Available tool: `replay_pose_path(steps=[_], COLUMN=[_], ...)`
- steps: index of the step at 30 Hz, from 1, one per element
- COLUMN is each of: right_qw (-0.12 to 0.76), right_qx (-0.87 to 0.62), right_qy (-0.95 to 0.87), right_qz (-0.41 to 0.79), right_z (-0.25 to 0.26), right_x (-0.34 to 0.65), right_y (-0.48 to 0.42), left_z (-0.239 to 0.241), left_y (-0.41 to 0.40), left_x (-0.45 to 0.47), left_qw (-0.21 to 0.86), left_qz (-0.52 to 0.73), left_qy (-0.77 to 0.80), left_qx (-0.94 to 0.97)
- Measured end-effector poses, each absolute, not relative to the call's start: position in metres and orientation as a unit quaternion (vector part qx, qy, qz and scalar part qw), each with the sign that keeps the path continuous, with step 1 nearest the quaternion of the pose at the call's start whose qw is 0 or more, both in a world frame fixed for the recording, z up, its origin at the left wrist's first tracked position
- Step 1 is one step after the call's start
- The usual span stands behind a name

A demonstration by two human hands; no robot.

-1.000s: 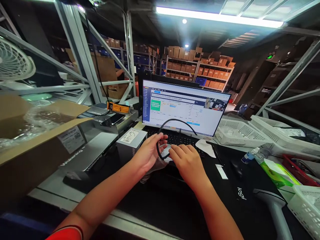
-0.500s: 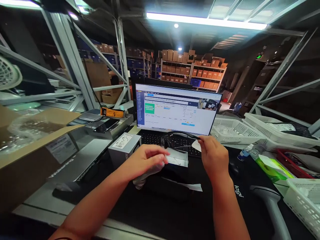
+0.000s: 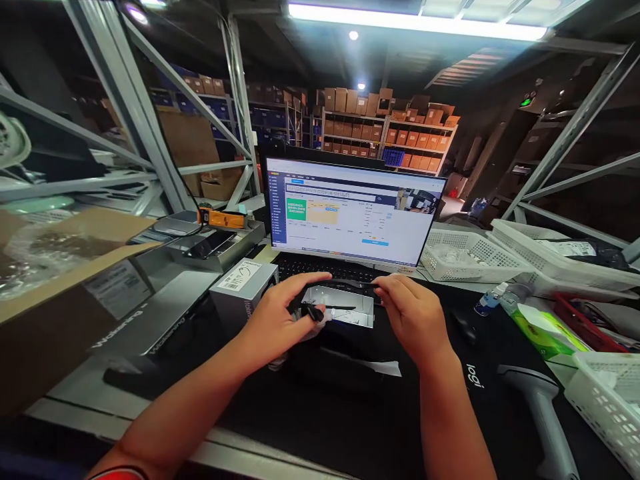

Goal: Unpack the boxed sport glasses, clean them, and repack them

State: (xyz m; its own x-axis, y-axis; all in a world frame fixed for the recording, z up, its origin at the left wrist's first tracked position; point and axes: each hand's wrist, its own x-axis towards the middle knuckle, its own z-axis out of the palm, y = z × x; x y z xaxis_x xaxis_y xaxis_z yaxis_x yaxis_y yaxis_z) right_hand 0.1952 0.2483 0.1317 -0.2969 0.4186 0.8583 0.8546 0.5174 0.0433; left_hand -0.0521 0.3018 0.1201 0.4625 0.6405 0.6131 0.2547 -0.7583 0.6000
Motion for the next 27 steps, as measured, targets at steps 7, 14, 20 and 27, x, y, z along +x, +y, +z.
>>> replay_pose_path(steps=[7, 14, 20, 27], right_qw=[0.426, 0.412, 0.405, 0.404], right_qx=[-0.411, -0.428, -0.522, -0.626], right_qy=[-0.765, -0.77, -0.722, -0.641], right_qz=[-0.252, -0.233, -0.205, -0.185], right_z=[0.134, 0.135, 0.135, 0.136], right_x=[0.194, 0.194, 0.216, 0.261], right_y=[0.244, 0.243, 0.246, 0.241], left_z=[0.129, 0.126, 0.12, 0.118], left_y=[0.302, 0.308, 0.314, 0.314], left_x=[-0.061, -0.063, -0.059, -0.056], left_qw=[0.266, 0.281, 0.272, 0.269], left_qz=[0.408, 0.379, 0.373, 0.377], left_qy=[0.255, 0.254, 0.27, 0.227], left_qx=[0.835, 0.844, 0.845, 0.857])
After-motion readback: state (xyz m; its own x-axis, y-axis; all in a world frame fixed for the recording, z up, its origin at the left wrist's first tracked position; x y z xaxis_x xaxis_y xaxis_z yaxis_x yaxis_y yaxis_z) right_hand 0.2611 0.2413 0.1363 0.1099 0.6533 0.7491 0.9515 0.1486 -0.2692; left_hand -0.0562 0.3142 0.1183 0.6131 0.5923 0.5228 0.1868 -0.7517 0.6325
